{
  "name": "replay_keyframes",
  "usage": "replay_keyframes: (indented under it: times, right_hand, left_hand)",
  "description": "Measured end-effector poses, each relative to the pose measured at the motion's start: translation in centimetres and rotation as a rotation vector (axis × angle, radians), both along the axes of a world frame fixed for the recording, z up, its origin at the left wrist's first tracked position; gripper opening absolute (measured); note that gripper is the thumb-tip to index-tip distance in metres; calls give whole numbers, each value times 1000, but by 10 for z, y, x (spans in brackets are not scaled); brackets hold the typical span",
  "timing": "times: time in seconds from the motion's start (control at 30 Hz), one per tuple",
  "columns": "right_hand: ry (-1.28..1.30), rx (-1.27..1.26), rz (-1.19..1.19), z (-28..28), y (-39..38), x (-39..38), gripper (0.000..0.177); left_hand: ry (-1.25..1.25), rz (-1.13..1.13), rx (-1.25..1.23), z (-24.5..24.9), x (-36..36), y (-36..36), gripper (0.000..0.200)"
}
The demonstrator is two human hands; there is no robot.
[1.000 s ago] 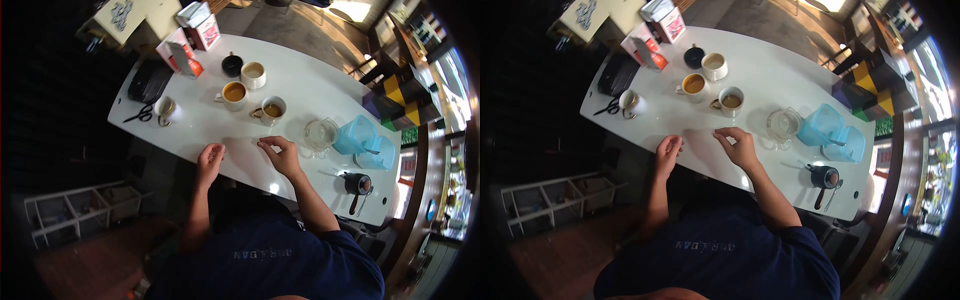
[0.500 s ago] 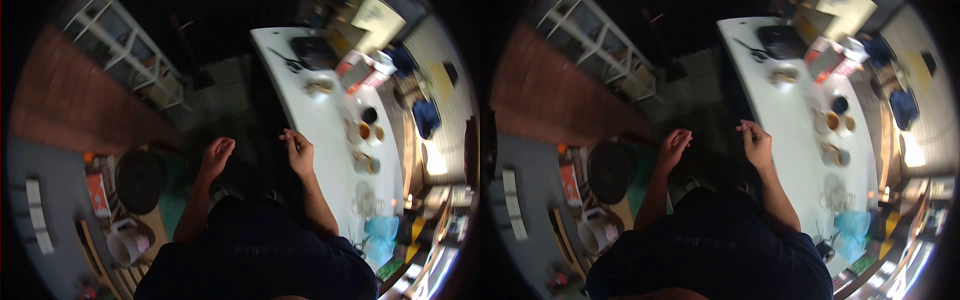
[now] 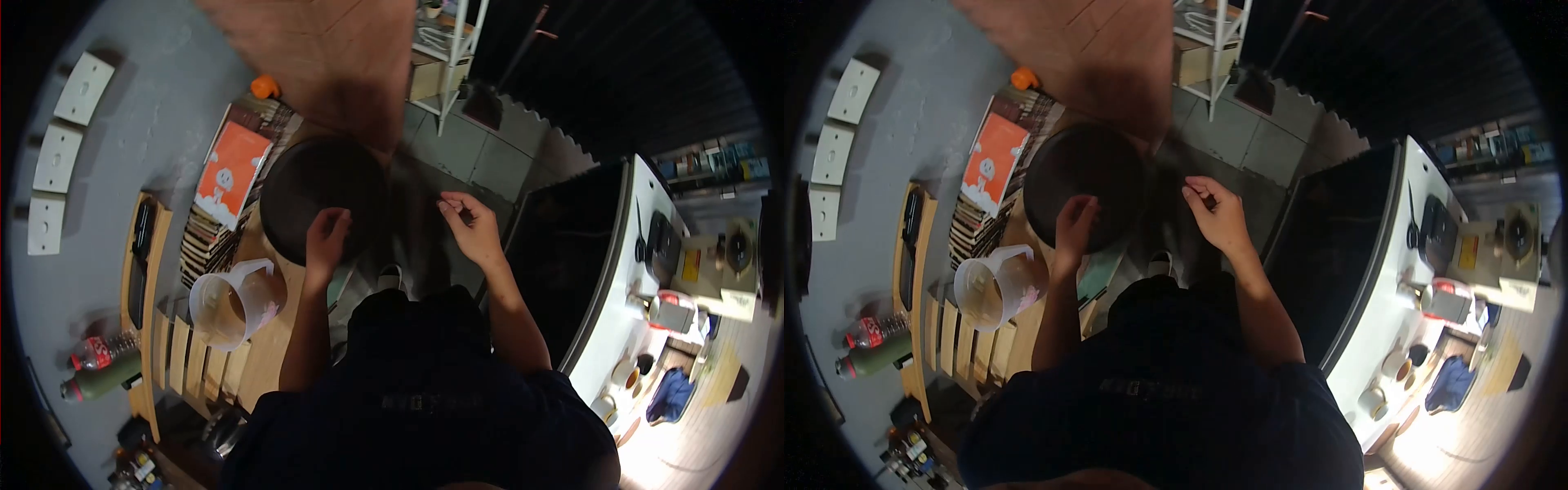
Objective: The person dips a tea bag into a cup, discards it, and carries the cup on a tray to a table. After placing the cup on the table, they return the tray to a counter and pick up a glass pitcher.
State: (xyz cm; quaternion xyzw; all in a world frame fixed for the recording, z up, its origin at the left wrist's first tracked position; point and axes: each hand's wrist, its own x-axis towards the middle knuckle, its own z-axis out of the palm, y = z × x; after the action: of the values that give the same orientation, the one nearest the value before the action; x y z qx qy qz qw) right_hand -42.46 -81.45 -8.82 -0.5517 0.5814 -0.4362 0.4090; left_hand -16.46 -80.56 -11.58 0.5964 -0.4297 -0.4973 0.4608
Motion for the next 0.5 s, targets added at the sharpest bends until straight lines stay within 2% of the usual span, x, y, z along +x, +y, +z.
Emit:
replay_keyframes:
  times: [0.1,0.17,0.2,0.3,0.37,0.5]
  right_hand:
    - [10,26,105,-22,-30,19,26]
    - [25,128,222,-45,-51,24,38]
    - [20,126,252,-51,-63,28,38]
    - [190,299,391,-65,-92,40,57]
    - [257,311,452,-93,-117,50,55]
    - [380,414,510,-112,-143,68,50]
  left_hand:
    - [27,139,-8,-12,26,-5,18]
    - [66,243,-4,-19,36,-6,15]
    - [59,273,-7,-18,38,-6,15]
    - [46,417,81,-14,36,6,14]
    - [5,454,100,-12,36,13,13]
    - [-51,589,117,2,15,28,13]
